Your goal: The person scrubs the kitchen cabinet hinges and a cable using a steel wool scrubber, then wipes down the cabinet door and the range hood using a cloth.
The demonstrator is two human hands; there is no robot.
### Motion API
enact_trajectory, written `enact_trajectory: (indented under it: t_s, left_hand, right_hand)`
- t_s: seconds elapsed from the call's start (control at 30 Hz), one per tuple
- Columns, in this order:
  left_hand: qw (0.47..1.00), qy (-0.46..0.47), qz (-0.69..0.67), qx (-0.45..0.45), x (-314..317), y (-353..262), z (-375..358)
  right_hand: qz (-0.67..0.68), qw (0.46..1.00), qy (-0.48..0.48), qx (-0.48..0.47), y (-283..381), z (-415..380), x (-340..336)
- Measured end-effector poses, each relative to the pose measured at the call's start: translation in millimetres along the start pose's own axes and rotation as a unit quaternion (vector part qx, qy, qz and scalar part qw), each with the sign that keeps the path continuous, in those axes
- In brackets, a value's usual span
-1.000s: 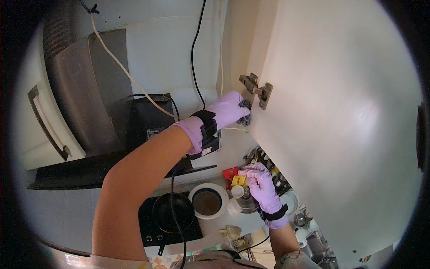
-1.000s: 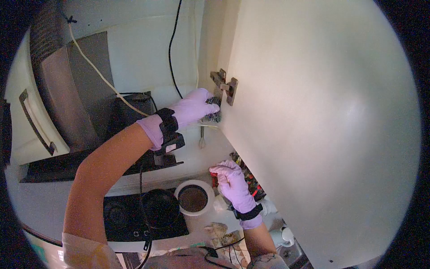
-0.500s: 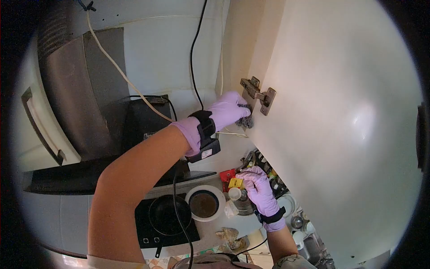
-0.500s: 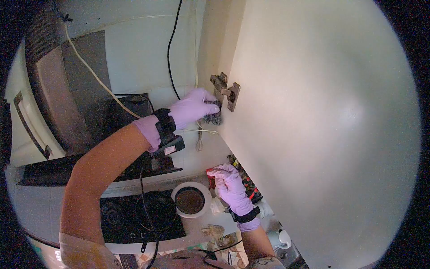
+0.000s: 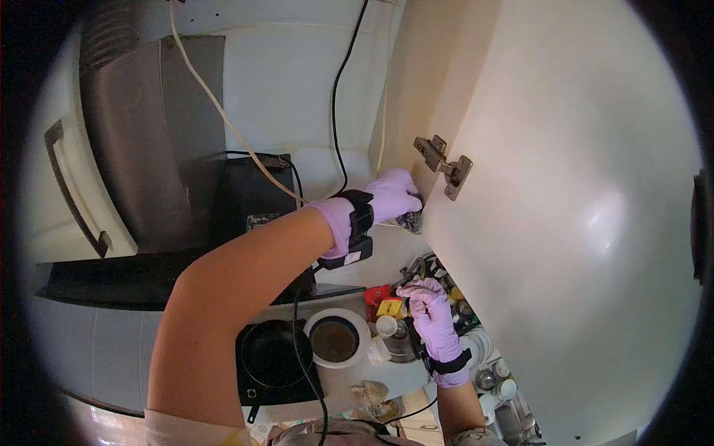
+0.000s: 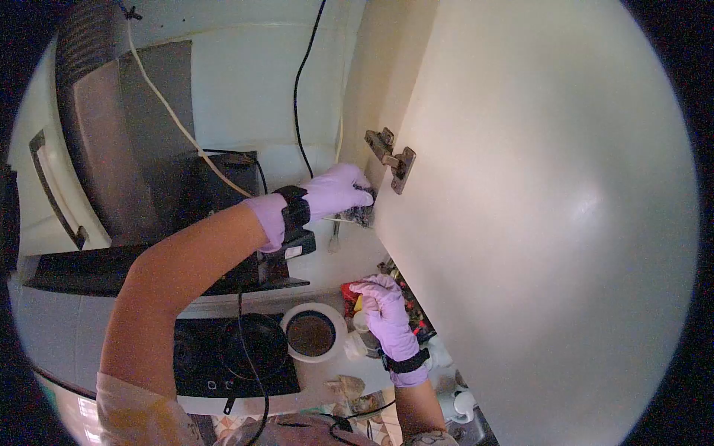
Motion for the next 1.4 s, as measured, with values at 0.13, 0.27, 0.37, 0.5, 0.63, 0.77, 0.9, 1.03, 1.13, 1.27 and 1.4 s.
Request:
enact_trajectory:
  t_s: [0.13,0.27,0.37,0.5,0.63,0.77,0.9,1.03,1.13,1.27,1.4]
  left_hand:
    - [0.999,-0.017,-0.007,-0.045,-12.0,-16.3,-9.3]
    - [0.998,-0.042,-0.037,-0.035,-14.1,-13.8,-17.0]
    - [0.998,-0.049,0.014,-0.047,-10.3,-21.1,-16.1]
    - [0.993,-0.081,0.072,-0.054,-21.9,-4.0,12.7]
    - [0.992,-0.119,0.002,-0.035,-18.9,3.4,15.2]
    - [0.993,-0.111,-0.033,-0.018,-12.0,-9.2,-8.3]
    - [0.988,-0.15,0.001,-0.033,-30.1,-1.2,27.3]
    - [0.975,-0.196,-0.107,0.014,-25.6,8.2,25.1]
    - [0.977,-0.189,-0.098,0.001,-19.7,0.7,9.7]
    - [0.979,-0.201,-0.014,-0.014,-22.4,-5.0,14.5]
    - [0.983,-0.175,0.022,-0.053,-10.7,17.2,26.9]
  right_hand:
    - [-0.039,0.999,0.023,0.004,11.5,2.3,-3.8]
    - [-0.002,1.0,-0.004,0.017,8.1,-4.5,-7.0]
    - [-0.047,0.999,0.009,0.017,1.5,-16.0,-14.3]
    - [0.027,0.987,-0.017,0.16,0.3,-24.2,-12.8]
    - [-0.048,0.998,-0.028,-0.028,-6.2,-22.3,-11.7]
    - [-0.012,0.99,0.016,0.138,-2.7,-29.4,-13.9]
    - [-0.052,0.997,0.007,0.06,-8.0,-23.3,-15.4]
    - [0.441,0.821,-0.106,0.346,-9.6,-28.1,-10.9]
    - [0.456,0.811,-0.108,0.35,-22.8,-34.5,-7.4]
    - [-0.085,0.996,0.027,-0.008,-14.0,-17.3,-4.7]
    - [-0.061,0.997,0.033,0.026,-5.5,-8.7,-2.8]
Point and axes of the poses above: each hand's wrist, its own z-axis towards the middle knuckle, its own x-axis out of the palm, y = z × x, the point moved 1 cm from there along z, towards the middle knuckle
